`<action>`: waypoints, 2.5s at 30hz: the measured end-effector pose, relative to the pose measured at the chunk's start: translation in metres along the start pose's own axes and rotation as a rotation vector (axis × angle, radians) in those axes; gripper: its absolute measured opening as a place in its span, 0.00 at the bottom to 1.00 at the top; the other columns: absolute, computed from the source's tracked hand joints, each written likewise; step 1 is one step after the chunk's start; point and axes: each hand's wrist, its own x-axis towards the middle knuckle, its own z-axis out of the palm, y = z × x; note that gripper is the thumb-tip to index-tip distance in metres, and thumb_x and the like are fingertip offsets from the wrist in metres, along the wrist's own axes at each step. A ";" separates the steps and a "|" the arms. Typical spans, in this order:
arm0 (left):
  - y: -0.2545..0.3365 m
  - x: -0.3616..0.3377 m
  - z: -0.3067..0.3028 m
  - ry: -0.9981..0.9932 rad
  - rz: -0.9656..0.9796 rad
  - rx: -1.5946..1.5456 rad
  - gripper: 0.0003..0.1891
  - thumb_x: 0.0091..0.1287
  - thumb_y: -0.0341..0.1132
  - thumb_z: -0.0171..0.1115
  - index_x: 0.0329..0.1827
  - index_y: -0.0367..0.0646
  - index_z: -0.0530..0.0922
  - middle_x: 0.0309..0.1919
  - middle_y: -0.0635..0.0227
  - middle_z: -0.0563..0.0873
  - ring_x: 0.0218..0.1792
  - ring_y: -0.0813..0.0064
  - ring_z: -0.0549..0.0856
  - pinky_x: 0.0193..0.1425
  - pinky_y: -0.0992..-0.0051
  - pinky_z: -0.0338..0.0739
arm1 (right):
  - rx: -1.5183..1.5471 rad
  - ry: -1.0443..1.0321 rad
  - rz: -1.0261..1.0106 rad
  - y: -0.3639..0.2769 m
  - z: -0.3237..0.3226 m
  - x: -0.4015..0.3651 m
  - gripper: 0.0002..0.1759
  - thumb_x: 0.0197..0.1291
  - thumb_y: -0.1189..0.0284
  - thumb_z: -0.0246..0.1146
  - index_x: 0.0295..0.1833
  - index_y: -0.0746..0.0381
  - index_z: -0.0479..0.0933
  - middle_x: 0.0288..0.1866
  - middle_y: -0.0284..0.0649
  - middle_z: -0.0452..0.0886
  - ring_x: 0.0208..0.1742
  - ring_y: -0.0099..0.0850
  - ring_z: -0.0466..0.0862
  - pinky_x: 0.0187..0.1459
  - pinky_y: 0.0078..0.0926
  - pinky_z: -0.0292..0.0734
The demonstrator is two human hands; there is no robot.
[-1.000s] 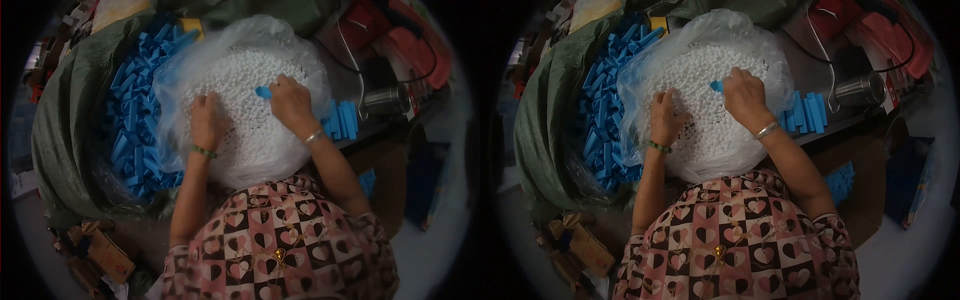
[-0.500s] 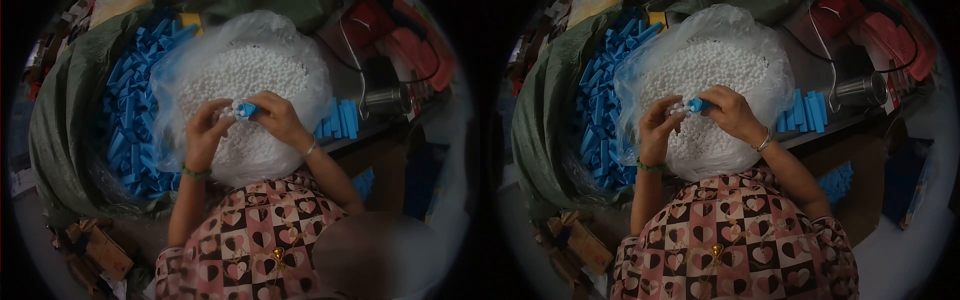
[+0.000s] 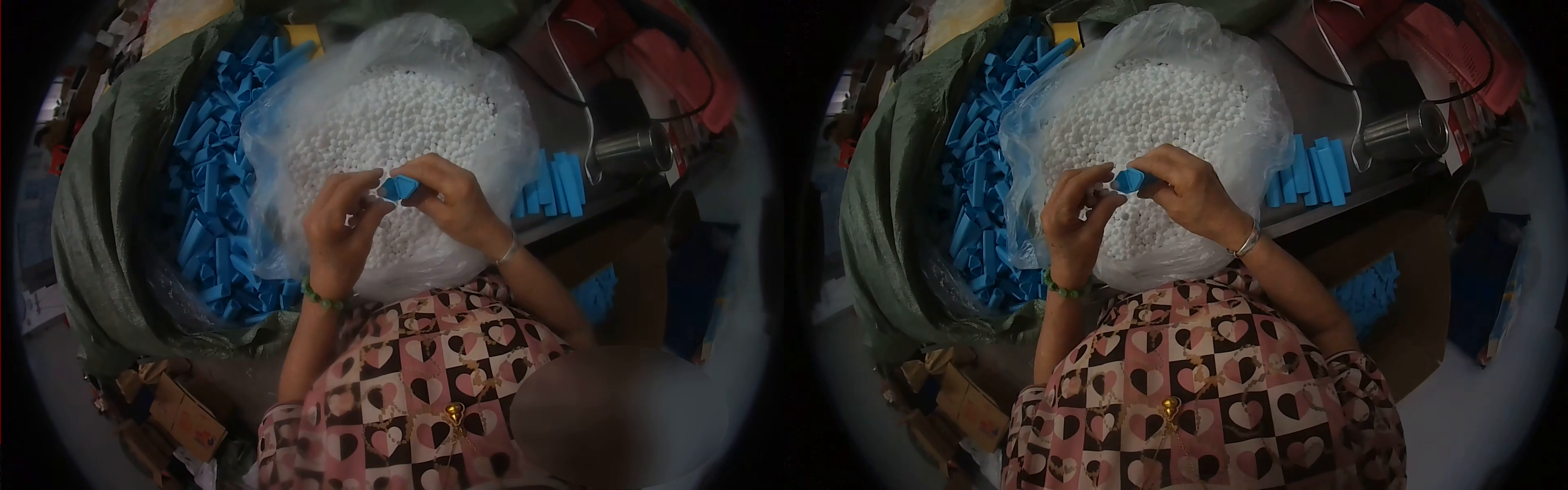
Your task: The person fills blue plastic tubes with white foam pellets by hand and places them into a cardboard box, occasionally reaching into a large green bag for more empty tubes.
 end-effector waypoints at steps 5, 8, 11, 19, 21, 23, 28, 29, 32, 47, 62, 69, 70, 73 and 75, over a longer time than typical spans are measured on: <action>0.006 -0.001 -0.003 -0.055 -0.001 0.036 0.19 0.50 0.18 0.68 0.47 0.40 0.81 0.38 0.65 0.83 0.28 0.76 0.80 0.31 0.78 0.76 | 0.094 -0.016 0.047 -0.002 0.001 -0.003 0.17 0.53 0.80 0.65 0.50 0.63 0.78 0.43 0.42 0.80 0.43 0.35 0.83 0.42 0.28 0.79; 0.004 -0.002 -0.005 -0.041 0.007 -0.008 0.20 0.50 0.18 0.67 0.47 0.40 0.81 0.38 0.65 0.83 0.28 0.76 0.81 0.32 0.77 0.76 | 0.245 -0.096 0.182 -0.007 -0.003 -0.004 0.17 0.55 0.81 0.65 0.52 0.64 0.77 0.46 0.39 0.80 0.47 0.28 0.81 0.45 0.23 0.77; 0.008 -0.002 -0.010 -0.058 0.000 -0.043 0.19 0.51 0.16 0.66 0.47 0.40 0.81 0.37 0.63 0.85 0.30 0.72 0.82 0.34 0.75 0.77 | 0.465 -0.071 0.206 -0.004 0.000 -0.008 0.17 0.55 0.82 0.64 0.53 0.64 0.77 0.48 0.38 0.79 0.48 0.25 0.80 0.45 0.20 0.77; 0.017 0.005 -0.015 -0.127 0.189 0.148 0.21 0.55 0.16 0.63 0.53 0.41 0.81 0.40 0.60 0.86 0.37 0.72 0.85 0.37 0.76 0.79 | 0.312 -0.052 0.111 -0.004 0.005 -0.008 0.17 0.55 0.80 0.65 0.52 0.63 0.77 0.43 0.38 0.79 0.43 0.27 0.82 0.42 0.22 0.78; 0.021 0.007 -0.014 -0.180 0.200 0.197 0.22 0.55 0.17 0.64 0.54 0.42 0.80 0.41 0.59 0.86 0.38 0.71 0.85 0.37 0.75 0.79 | 0.286 -0.052 0.097 -0.002 0.008 -0.009 0.17 0.55 0.80 0.66 0.52 0.63 0.77 0.43 0.38 0.79 0.43 0.28 0.82 0.42 0.22 0.78; 0.022 0.008 -0.013 -0.178 0.214 0.224 0.23 0.54 0.19 0.66 0.55 0.44 0.80 0.46 0.60 0.84 0.37 0.70 0.85 0.39 0.73 0.80 | 0.289 -0.019 0.092 -0.001 0.010 -0.010 0.18 0.54 0.80 0.66 0.51 0.63 0.77 0.42 0.38 0.79 0.41 0.29 0.82 0.41 0.22 0.78; 0.013 0.004 -0.021 -0.152 0.057 0.148 0.25 0.53 0.20 0.67 0.57 0.44 0.79 0.54 0.61 0.80 0.44 0.70 0.84 0.44 0.72 0.80 | 0.324 -0.064 0.166 -0.006 0.003 -0.011 0.17 0.55 0.82 0.65 0.52 0.64 0.76 0.45 0.38 0.78 0.44 0.26 0.80 0.43 0.21 0.77; 0.011 0.003 -0.021 -0.148 0.021 0.121 0.25 0.53 0.21 0.68 0.57 0.44 0.79 0.56 0.61 0.79 0.47 0.70 0.83 0.46 0.71 0.79 | 0.383 -0.084 0.211 -0.009 0.002 -0.011 0.16 0.56 0.83 0.64 0.52 0.65 0.76 0.47 0.38 0.78 0.47 0.24 0.79 0.45 0.19 0.76; -0.002 -0.002 -0.017 -0.188 0.041 -0.010 0.25 0.55 0.20 0.65 0.58 0.41 0.77 0.56 0.58 0.77 0.50 0.65 0.81 0.49 0.71 0.78 | 0.437 -0.033 0.154 -0.016 0.004 -0.009 0.17 0.56 0.82 0.64 0.53 0.65 0.76 0.43 0.36 0.78 0.40 0.23 0.80 0.41 0.21 0.78; -0.004 -0.020 0.010 -0.087 -0.256 -0.672 0.17 0.63 0.20 0.58 0.55 0.39 0.80 0.58 0.64 0.73 0.53 0.74 0.76 0.50 0.77 0.76 | 1.075 -0.158 0.581 -0.029 0.001 0.005 0.17 0.68 0.63 0.56 0.50 0.68 0.74 0.38 0.38 0.80 0.38 0.26 0.83 0.44 0.24 0.81; 0.005 -0.016 0.022 0.082 -0.213 -0.307 0.21 0.59 0.20 0.62 0.56 0.45 0.81 0.53 0.62 0.77 0.47 0.72 0.81 0.46 0.75 0.80 | 0.934 0.011 0.550 -0.037 0.009 0.006 0.15 0.72 0.66 0.51 0.54 0.66 0.73 0.38 0.31 0.77 0.38 0.17 0.77 0.42 0.18 0.76; 0.004 -0.018 0.025 0.087 0.016 0.026 0.23 0.59 0.18 0.62 0.57 0.47 0.80 0.53 0.59 0.78 0.46 0.66 0.83 0.43 0.73 0.82 | 0.749 -0.030 0.509 -0.034 0.000 0.008 0.14 0.71 0.69 0.50 0.54 0.66 0.73 0.40 0.32 0.76 0.39 0.17 0.76 0.43 0.16 0.74; 0.006 -0.017 0.024 0.093 0.013 0.034 0.23 0.59 0.18 0.62 0.57 0.47 0.80 0.53 0.59 0.78 0.46 0.66 0.83 0.43 0.73 0.82 | 0.754 -0.039 0.506 -0.034 0.002 0.007 0.14 0.71 0.69 0.50 0.54 0.66 0.73 0.40 0.32 0.76 0.39 0.17 0.76 0.43 0.16 0.74; 0.015 -0.011 0.016 0.051 -0.098 -0.108 0.25 0.58 0.19 0.63 0.59 0.48 0.78 0.53 0.59 0.78 0.47 0.66 0.83 0.43 0.72 0.83 | 0.919 0.105 0.481 -0.037 0.006 -0.001 0.14 0.70 0.72 0.51 0.56 0.66 0.72 0.40 0.31 0.76 0.37 0.16 0.75 0.40 0.13 0.73; 0.021 -0.005 -0.001 -0.088 -0.016 -0.172 0.26 0.58 0.20 0.64 0.61 0.48 0.77 0.52 0.58 0.79 0.46 0.65 0.84 0.43 0.73 0.83 | 0.587 0.177 0.300 -0.047 -0.001 -0.002 0.14 0.67 0.75 0.53 0.57 0.65 0.71 0.38 0.30 0.75 0.35 0.15 0.74 0.36 0.12 0.71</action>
